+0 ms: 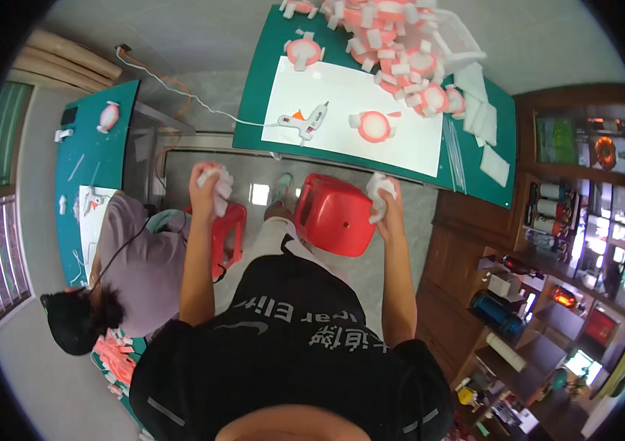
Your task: The recorder is assembling foam rings using a hot glue gun to attach segments together.
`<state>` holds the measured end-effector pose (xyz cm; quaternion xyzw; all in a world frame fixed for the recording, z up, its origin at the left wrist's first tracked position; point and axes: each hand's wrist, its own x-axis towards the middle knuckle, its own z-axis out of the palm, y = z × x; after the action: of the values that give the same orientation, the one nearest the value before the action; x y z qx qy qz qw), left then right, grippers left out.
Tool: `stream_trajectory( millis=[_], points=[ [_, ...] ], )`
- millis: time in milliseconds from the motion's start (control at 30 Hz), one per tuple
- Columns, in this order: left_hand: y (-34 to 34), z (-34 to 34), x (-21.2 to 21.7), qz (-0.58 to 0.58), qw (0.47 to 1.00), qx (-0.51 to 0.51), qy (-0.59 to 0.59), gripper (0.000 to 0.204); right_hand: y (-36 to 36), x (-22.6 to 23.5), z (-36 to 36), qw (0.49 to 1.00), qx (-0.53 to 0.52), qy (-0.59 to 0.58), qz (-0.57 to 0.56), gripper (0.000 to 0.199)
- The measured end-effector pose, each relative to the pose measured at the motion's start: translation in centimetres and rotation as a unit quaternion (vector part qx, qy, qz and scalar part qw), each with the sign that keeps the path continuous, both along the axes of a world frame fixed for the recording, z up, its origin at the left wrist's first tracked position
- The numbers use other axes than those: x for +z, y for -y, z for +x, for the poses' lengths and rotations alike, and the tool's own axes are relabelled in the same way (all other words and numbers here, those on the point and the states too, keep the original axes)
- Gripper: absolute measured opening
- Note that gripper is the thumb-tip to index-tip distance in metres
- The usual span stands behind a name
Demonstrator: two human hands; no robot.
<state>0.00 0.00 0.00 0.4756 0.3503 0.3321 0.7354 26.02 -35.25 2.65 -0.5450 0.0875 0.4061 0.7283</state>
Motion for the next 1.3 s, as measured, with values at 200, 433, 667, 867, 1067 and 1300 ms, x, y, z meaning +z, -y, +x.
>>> stream_trajectory(
  millis=[200,433,667,867,1067,1300],
  points=[
    [-2.8,7.6,1.3,-0.032,0.997,-0.076,0.011,0.024,-7.8,3.0,5.4,0.949,0.072,0.214,-0.219,0.05],
    [-4.3,21.1,-1.0,-0.106,0.986,-0.126,-0.037,0.023,-19.3,-0.9,13.6,0.911,0.092,0.266,-0.301,0.058],
    [0.1,35.0,-5.6,-0.287,0.955,-0.052,-0.045,0.037,-24.3,-6.5,17.4,0.973,-0.039,0.085,-0.212,0.058],
    [1.7,42.0,-7.4,-0.256,0.961,-0.068,-0.084,0.043,-24.8,-9.0,20.1,0.984,-0.141,-0.1,-0.051,0.035],
    [0.3,44.9,-7.8,-0.166,0.97,-0.132,-0.119,0.065,-25.6,-7.6,21.1,0.965,-0.229,-0.128,-0.026,0.049],
    [-1.5,46.4,-7.9,-0.144,0.965,-0.184,-0.122,0.061,-26.6,-6.5,21.7,0.952,-0.268,-0.078,-0.123,0.077]
  ],
)
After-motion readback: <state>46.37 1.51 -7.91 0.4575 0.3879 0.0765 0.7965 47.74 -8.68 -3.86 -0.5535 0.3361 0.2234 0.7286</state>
